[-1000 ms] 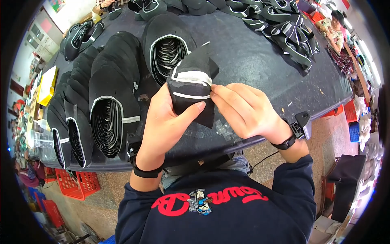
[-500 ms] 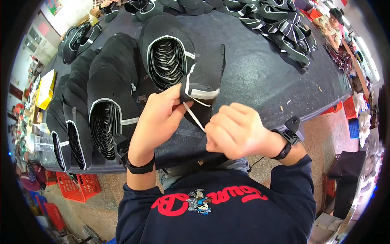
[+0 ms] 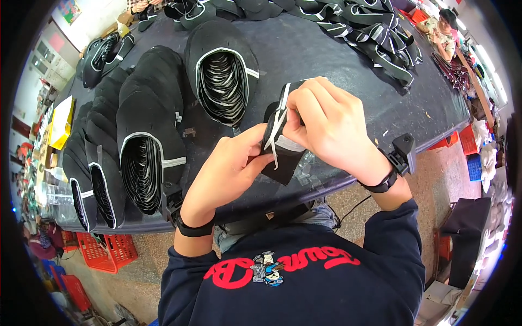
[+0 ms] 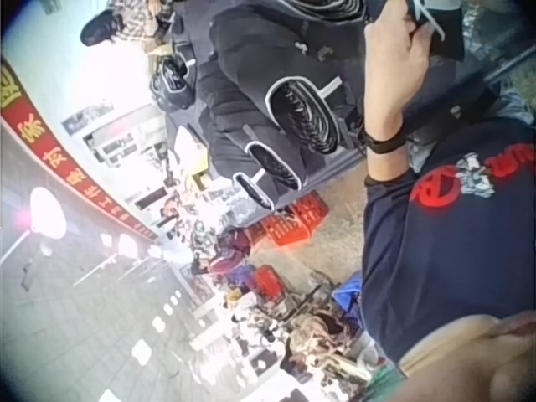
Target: Applying adhesive strips and assembling upper components of shoes at a factory workbench.
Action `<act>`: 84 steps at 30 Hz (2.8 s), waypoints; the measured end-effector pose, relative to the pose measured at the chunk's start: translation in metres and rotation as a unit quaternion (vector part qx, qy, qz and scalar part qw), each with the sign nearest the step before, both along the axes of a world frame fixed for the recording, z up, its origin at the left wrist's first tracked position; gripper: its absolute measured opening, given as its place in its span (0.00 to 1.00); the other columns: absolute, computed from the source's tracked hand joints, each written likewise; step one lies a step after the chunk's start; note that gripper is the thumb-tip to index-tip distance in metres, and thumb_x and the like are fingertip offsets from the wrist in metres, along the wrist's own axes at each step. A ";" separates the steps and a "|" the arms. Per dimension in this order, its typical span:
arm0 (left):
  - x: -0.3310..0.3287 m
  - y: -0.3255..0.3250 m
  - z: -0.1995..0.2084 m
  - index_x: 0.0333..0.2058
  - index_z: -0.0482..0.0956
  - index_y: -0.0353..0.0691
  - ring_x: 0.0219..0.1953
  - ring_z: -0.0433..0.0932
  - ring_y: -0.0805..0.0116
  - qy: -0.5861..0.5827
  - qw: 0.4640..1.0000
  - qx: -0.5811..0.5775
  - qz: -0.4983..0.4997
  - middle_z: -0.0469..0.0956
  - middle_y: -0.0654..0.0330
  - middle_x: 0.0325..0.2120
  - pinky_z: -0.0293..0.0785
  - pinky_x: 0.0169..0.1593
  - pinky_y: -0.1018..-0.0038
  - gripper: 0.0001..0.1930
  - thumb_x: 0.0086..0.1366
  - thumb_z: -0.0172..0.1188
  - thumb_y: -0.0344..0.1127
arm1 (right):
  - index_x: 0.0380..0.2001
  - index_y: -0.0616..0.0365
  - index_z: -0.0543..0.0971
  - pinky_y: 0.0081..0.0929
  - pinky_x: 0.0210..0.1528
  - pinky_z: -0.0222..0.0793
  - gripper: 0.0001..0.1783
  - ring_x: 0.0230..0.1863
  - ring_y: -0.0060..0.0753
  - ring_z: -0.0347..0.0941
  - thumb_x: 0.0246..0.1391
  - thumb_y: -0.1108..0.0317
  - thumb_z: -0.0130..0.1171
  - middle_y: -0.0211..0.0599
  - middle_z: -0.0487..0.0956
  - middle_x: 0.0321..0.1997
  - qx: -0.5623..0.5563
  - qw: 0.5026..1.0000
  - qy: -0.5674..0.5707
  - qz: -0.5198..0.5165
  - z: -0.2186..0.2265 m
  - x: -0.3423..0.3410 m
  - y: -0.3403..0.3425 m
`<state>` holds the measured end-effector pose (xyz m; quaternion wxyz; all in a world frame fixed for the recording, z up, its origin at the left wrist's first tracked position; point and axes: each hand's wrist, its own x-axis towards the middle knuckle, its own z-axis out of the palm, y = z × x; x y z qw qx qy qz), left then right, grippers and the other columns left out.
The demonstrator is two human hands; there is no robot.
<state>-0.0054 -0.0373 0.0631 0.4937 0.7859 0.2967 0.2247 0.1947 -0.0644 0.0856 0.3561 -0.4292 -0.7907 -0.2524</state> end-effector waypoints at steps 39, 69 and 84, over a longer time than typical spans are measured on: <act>0.026 -0.015 -0.029 0.46 0.78 0.29 0.37 0.77 0.81 -0.337 0.921 -0.035 0.194 0.80 0.60 0.37 0.71 0.41 0.86 0.12 0.64 0.56 0.19 | 0.28 0.62 0.78 0.17 0.31 0.65 0.03 0.26 0.18 0.71 0.49 0.78 0.63 0.31 0.75 0.28 -0.383 0.768 0.505 0.092 -0.025 -0.016 -0.049; 0.036 -0.025 -0.029 0.46 0.78 0.27 0.40 0.79 0.77 -0.358 0.901 -0.023 0.245 0.81 0.56 0.39 0.73 0.46 0.83 0.12 0.62 0.58 0.19 | 0.26 0.62 0.80 0.24 0.33 0.71 0.06 0.30 0.29 0.77 0.41 0.81 0.64 0.36 0.79 0.27 -0.209 0.914 0.347 0.034 -0.044 -0.022 -0.049; 0.040 -0.024 -0.036 0.47 0.78 0.27 0.41 0.78 0.77 -0.374 0.894 -0.010 0.246 0.80 0.56 0.40 0.74 0.46 0.83 0.13 0.63 0.57 0.18 | 0.27 0.65 0.77 0.21 0.36 0.72 0.04 0.31 0.25 0.74 0.51 0.83 0.55 0.37 0.76 0.29 -0.290 0.658 0.650 0.246 -0.053 -0.016 -0.040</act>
